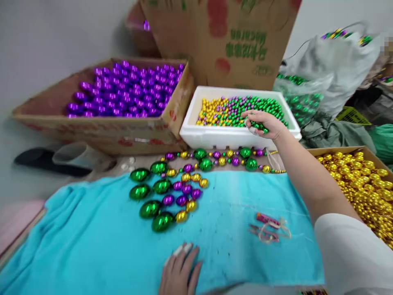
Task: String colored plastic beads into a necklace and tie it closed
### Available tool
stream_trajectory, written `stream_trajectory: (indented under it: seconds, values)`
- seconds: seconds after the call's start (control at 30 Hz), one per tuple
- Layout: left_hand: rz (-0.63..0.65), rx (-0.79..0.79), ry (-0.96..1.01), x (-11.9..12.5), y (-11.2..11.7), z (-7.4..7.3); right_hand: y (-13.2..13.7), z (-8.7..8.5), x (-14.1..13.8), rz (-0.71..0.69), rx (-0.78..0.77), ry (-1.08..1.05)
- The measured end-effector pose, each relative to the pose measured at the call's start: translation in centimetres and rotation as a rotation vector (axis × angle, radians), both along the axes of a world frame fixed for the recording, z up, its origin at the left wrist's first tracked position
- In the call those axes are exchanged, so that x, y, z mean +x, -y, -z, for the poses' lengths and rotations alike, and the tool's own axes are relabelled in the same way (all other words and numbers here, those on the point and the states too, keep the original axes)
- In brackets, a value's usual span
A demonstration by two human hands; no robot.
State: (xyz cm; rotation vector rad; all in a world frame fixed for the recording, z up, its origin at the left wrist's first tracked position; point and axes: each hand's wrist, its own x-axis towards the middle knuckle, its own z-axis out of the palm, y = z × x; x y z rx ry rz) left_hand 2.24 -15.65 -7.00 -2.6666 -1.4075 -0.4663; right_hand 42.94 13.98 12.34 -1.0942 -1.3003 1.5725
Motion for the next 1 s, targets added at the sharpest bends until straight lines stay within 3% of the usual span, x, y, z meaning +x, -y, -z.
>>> stream_trajectory:
  seconds: [0.1, 0.23, 0.33, 0.5, 0.63, 0.73, 0.83, 0.93, 1.0]
  values:
    - [-0.034, -0.086, 0.034, 1.0, 0.2, -1.4, 3.9, 4.0, -5.6, -0.084, 0.119, 0.51]
    - [-0.078, -0.172, 0.028, 1.8, 0.3, -2.0, 9.3, 10.5, -12.0, -0.204, 0.385, 1.283]
    - [-0.085, -0.191, 0.024, 1.9, 0.6, -2.1, 11.1, 13.4, -14.6, -0.34, 0.469, 1.423]
    - [-0.089, -0.192, 0.037, 1.9, 0.8, -2.0, 11.2, 14.6, -15.4, -0.262, 0.551, 1.417]
    - [-0.089, -0.208, 0.047, 1.9, 0.8, -2.1, 11.4, 14.6, -14.7, -0.197, 0.521, 1.332]
    - [-0.094, -0.221, 0.057, 1.9, 0.8, -2.1, 11.4, 13.2, -13.4, -0.149, 0.471, 1.184]
    - [-0.094, -0.209, 0.064, 1.9, 0.8, -1.9, 9.6, 9.6, -10.7, -0.002, 0.507, 1.093]
    - [-0.075, -0.157, 0.07, 1.5, 0.8, -1.5, 5.6, 5.1, -5.9, 0.358, 0.494, 1.206]
    - [-0.051, -0.097, 0.076, 1.1, 0.7, -0.9, 2.5, 2.6, -2.1, 0.488, 0.448, 1.291]
